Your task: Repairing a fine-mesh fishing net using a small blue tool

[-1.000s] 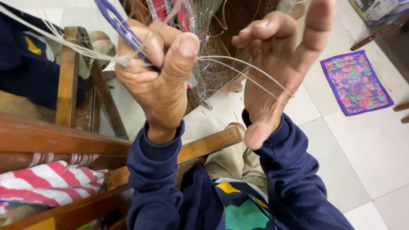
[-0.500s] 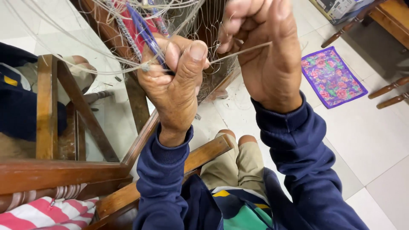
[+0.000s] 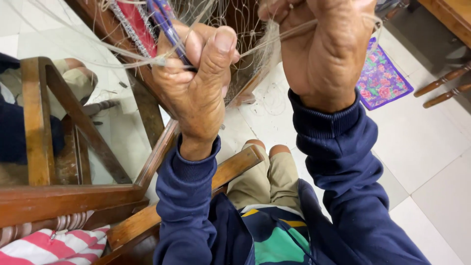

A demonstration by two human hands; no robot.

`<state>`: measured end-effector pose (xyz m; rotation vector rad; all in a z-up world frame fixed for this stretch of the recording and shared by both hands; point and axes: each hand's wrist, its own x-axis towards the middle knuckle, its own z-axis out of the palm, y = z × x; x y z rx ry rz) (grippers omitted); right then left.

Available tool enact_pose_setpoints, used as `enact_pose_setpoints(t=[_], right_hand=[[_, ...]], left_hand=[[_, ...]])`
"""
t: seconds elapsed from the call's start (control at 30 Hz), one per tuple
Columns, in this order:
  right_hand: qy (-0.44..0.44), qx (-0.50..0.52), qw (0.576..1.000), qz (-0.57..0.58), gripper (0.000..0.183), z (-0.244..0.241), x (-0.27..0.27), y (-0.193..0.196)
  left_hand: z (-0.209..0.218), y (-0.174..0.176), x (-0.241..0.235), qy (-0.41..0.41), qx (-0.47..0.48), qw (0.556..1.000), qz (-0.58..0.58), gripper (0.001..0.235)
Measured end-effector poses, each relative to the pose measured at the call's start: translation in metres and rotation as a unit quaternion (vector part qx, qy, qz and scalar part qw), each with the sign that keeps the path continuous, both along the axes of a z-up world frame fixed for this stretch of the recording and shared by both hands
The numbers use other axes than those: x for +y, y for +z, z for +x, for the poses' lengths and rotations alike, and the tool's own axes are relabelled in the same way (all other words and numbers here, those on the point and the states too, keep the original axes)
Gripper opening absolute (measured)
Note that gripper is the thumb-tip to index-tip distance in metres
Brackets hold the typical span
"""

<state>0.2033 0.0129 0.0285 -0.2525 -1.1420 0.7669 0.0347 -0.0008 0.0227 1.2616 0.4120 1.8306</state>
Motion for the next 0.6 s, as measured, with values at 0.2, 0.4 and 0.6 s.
enact_pose_setpoints(t=[0.2,0.4,0.6], right_hand=[[0.003,0.026,1.0,-0.006,0.021,0.004,-0.018,0.004],[0.013,0.025,0.999,-0.033,0.024,-0.001,-0.027,0.001],[0.021,0.017,1.0,-0.008,0.022,-0.008,-0.035,-0.001]], left_hand=[[0.007,-0.001,0.001,0.005,-0.04,0.998,0.038,0.038],[-0.002,-0.005,-0.002,-0.04,-0.06,0.997,0.032,0.038],[-0.01,-0.007,-0.002,-0.036,-0.074,0.996,0.029,0.038]])
